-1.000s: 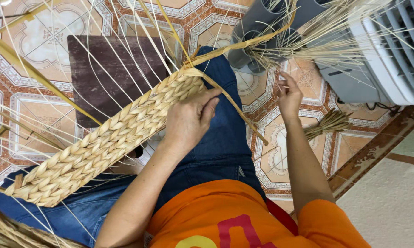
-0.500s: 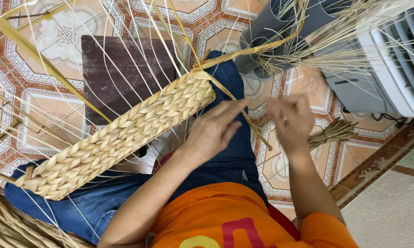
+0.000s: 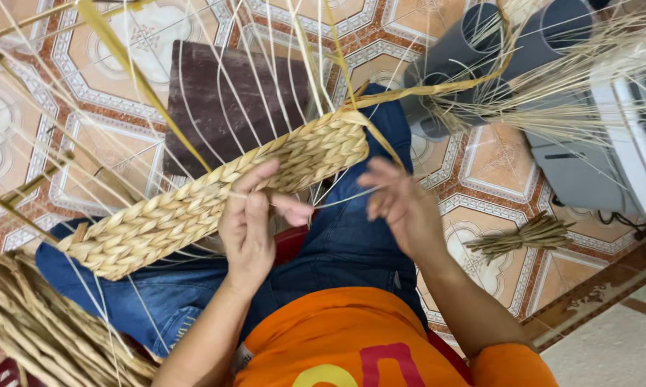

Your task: The person weaves a flat basket by hand, interlacing dried palm strips through a vertical frame held between the legs. They repeatedly pull strips through the weave, tighten the pattern, and adjust the frame to maintain alignment.

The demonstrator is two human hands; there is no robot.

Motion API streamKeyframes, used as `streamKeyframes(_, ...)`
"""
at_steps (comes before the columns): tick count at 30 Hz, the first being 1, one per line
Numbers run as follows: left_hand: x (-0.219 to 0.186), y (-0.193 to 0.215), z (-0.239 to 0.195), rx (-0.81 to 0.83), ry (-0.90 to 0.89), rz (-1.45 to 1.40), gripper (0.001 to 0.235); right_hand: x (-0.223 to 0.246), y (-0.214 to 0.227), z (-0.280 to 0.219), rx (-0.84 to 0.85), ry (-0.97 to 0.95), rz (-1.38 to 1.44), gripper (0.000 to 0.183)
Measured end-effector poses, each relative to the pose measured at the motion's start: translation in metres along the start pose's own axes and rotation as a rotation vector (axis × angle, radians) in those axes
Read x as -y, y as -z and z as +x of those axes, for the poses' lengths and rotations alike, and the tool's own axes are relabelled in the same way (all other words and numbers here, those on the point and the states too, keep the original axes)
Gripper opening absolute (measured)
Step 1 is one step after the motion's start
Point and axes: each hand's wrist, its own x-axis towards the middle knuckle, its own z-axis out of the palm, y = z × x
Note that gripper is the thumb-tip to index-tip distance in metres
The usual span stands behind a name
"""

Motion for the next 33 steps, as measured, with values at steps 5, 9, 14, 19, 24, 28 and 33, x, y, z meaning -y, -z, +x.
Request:
streamKeyframes(5,0.006,0.014,0.002,-0.065,0.234,0.079,0.046,-0.014,0.003,0.010,-0.025,0.117,-0.163,0.032)
streamKeyframes(9,0.010,0.013,0.008,-0.027,0.228,0.075,0.044,-0.024,-0.027,0.001,0.332,-0.106,-0.680,0.032)
streamKeyframes(14,0.005,0.019,0.012,0.003,0.259,0.077,0.044,-0.027,-0.047,-0.002,0.457,-0.098,-0.823,0.030)
streamKeyframes(19,-0.006,0.024,0.017,0.001,0.249,0.081,0.046,-0.031,-0.043,-0.005,0.519,-0.202,-0.850,0.030)
streamKeyframes(24,-0.009,0.024,0.020,0.008,0.233,0.066,0.046,-0.036,-0.037,-0.011,0.505,-0.222,-0.840,0.029)
streamKeyframes(28,-0.007,0.019,0.025,-0.005,0.222,0.064,0.044,-0.037,-0.029,-0.005,0.445,-0.261,-0.762,0.029)
streamKeyframes(33,-0.006,0.015,0.037,-0.069,0.153,0.093,0.042,-0.038,-0.013,-0.003,0.256,-0.515,-0.078,0.015)
